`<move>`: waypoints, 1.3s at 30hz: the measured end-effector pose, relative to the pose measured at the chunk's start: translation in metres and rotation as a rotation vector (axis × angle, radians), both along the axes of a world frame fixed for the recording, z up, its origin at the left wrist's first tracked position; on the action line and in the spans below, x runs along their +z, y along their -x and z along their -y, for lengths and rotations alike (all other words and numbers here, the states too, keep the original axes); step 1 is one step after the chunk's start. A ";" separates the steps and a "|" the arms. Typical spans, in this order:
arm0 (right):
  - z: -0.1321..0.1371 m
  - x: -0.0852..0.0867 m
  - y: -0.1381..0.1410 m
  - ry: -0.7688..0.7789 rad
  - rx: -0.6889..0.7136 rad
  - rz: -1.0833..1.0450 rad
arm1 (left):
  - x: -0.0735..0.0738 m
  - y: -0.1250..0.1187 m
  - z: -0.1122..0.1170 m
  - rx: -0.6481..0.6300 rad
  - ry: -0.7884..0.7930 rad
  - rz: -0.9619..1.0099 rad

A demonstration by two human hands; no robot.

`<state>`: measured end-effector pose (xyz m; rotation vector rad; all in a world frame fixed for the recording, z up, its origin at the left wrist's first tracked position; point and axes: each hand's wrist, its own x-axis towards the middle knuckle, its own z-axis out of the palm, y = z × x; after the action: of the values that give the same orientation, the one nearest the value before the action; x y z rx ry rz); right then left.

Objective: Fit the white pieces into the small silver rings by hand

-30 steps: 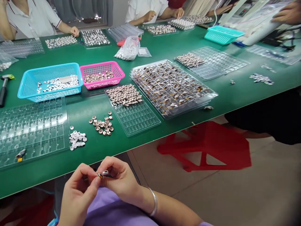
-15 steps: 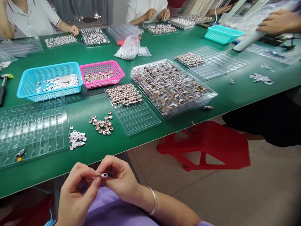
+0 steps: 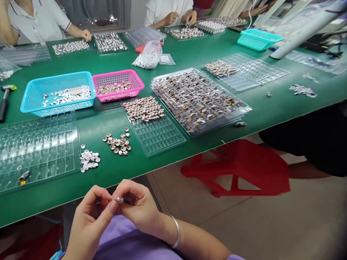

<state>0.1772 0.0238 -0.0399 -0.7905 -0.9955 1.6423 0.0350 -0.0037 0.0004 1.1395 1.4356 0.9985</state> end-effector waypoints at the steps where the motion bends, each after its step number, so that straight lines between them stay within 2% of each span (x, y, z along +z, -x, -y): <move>1: 0.000 0.000 0.000 -0.009 -0.004 0.004 | 0.000 0.000 0.000 -0.004 -0.027 -0.027; 5: -0.001 -0.001 -0.002 -0.035 -0.007 0.051 | 0.004 0.002 -0.002 -0.024 -0.099 -0.110; 11: -0.002 0.000 -0.002 -0.012 0.041 0.039 | 0.010 0.013 -0.006 -0.108 0.001 -0.072; 17: -0.003 0.003 -0.001 0.103 0.066 -0.017 | 0.021 0.013 -0.010 -0.036 0.123 0.032; 21: -0.005 0.003 -0.002 0.113 0.087 0.029 | 0.022 0.018 -0.016 -0.149 0.078 -0.025; 24: -0.006 0.000 -0.001 0.058 0.070 0.092 | 0.020 0.021 -0.020 -0.205 0.009 -0.095; 27: -0.006 0.000 -0.002 -0.017 0.046 0.142 | 0.019 0.021 -0.020 -0.200 -0.062 -0.147; 30: -0.008 0.003 -0.006 -0.142 0.087 0.177 | 0.018 0.022 -0.018 -0.174 -0.097 -0.170; 35: -0.018 0.008 -0.019 -0.399 0.248 0.157 | 0.014 0.026 -0.014 -0.120 0.012 -0.055; 39: -0.024 0.006 -0.023 -0.385 0.299 0.113 | 0.009 0.028 -0.012 -0.161 0.101 0.012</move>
<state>0.2000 0.0474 -0.0335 -0.4946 -1.5141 1.5923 0.0074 0.0087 0.0092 1.1530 1.3472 0.8102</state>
